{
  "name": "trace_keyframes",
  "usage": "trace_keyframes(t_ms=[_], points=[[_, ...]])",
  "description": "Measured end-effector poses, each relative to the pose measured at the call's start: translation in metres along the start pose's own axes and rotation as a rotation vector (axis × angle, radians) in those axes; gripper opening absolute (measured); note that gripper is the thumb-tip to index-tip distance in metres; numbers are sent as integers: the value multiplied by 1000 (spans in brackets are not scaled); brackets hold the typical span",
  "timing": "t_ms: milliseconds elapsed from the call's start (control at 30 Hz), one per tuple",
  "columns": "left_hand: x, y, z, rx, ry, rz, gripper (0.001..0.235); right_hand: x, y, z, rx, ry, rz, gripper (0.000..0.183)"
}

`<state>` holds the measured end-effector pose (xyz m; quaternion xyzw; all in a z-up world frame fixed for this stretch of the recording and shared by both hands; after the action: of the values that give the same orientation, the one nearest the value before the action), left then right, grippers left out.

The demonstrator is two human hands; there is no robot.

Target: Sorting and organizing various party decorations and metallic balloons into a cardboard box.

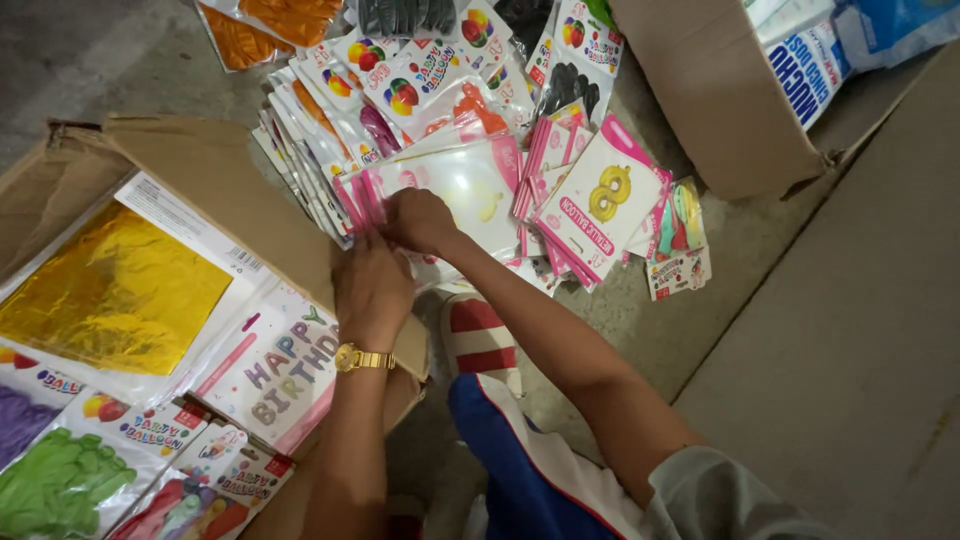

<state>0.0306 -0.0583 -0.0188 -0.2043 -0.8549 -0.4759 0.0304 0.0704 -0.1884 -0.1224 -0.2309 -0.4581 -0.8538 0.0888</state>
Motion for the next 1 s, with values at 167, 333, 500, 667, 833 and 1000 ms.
trace_keyframes(t_ms=[167, 333, 500, 667, 833, 1000], points=[[-2, 18, -9, 116, 44, -130, 48, 14, 28, 10, -268, -60, 44, 30], [-2, 34, -12, 350, 252, -104, 48, 12, 56, 16, -479, -4, 3, 33], [1, 42, -11, 490, 154, -288, 37, 26, 128, 24, -629, 50, -353, 23], [3, 34, -7, 506, -34, -438, 39, 63, 199, 20, -509, 254, -454, 23], [1, 34, -1, 574, 76, -426, 54, 98, 246, 38, -939, 346, -324, 25], [-6, 8, 35, 1218, 154, -386, 42, 100, 249, 21, -1015, 402, -378, 32]])
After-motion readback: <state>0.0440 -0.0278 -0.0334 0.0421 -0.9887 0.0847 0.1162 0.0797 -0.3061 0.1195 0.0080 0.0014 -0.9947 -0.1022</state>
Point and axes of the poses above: each hand's wrist, its own x-axis away from the middle knuckle, its own y-axis out of the back of the hand, z = x × y, the point moved 3 cm from there along -x, towards the middle knuckle, and after that the axes turned 1 degree about -z, right-handed, at the moved point
